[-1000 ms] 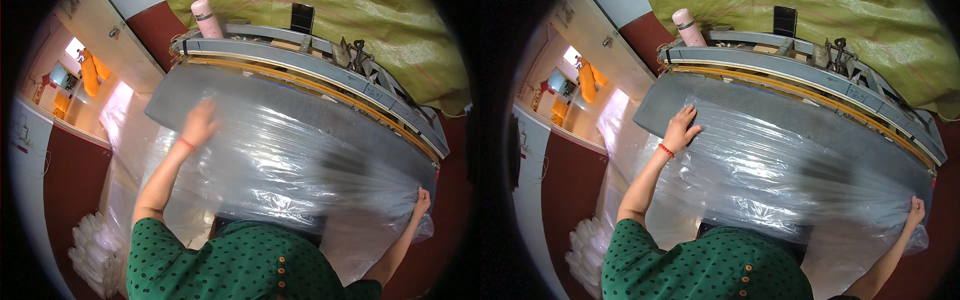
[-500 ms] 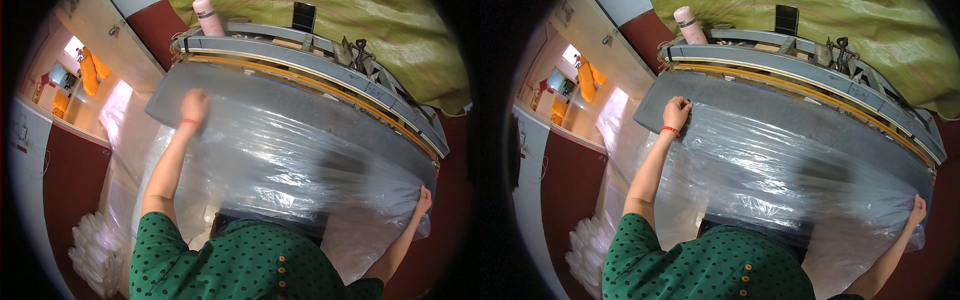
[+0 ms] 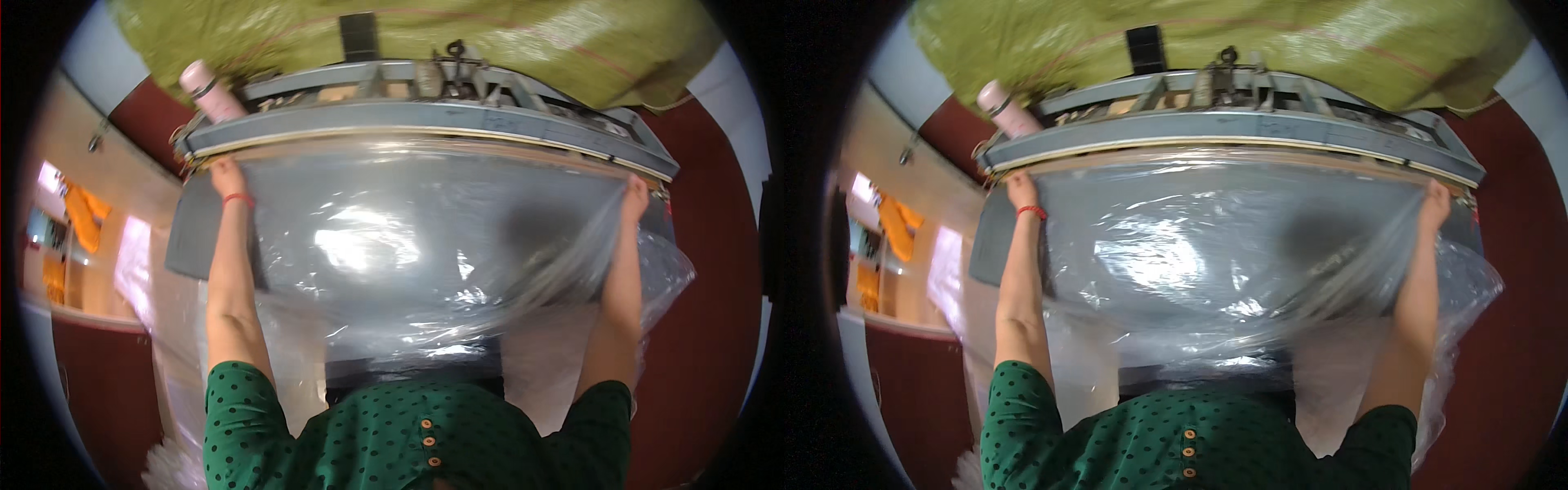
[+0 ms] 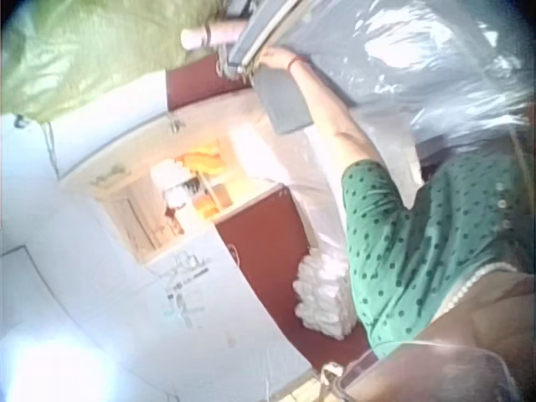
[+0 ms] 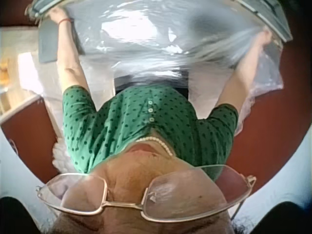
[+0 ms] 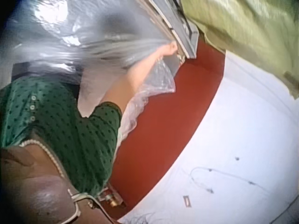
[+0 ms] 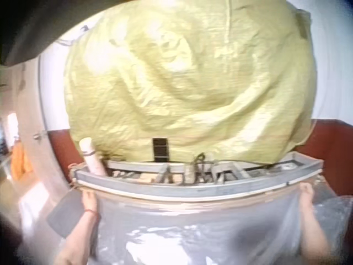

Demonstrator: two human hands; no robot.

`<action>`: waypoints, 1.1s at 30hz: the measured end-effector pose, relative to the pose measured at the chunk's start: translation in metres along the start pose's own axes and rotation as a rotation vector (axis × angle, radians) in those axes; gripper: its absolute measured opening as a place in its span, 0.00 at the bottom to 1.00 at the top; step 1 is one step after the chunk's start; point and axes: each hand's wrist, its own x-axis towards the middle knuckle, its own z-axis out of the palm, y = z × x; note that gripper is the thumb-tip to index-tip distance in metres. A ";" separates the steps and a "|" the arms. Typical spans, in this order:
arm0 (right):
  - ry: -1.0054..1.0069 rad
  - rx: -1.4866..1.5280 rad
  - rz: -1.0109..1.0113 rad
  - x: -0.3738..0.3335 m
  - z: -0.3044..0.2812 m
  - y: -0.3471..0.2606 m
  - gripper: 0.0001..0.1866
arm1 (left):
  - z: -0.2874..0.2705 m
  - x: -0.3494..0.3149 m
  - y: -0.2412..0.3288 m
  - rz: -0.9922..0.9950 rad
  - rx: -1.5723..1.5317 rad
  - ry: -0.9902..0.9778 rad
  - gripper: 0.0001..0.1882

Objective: The recorder is using a heat sealer to seal large plastic sheets or bags.

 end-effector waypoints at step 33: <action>0.216 0.012 0.518 -0.083 -0.277 0.017 0.20 | -0.236 -0.166 0.063 0.076 0.020 -0.124 0.14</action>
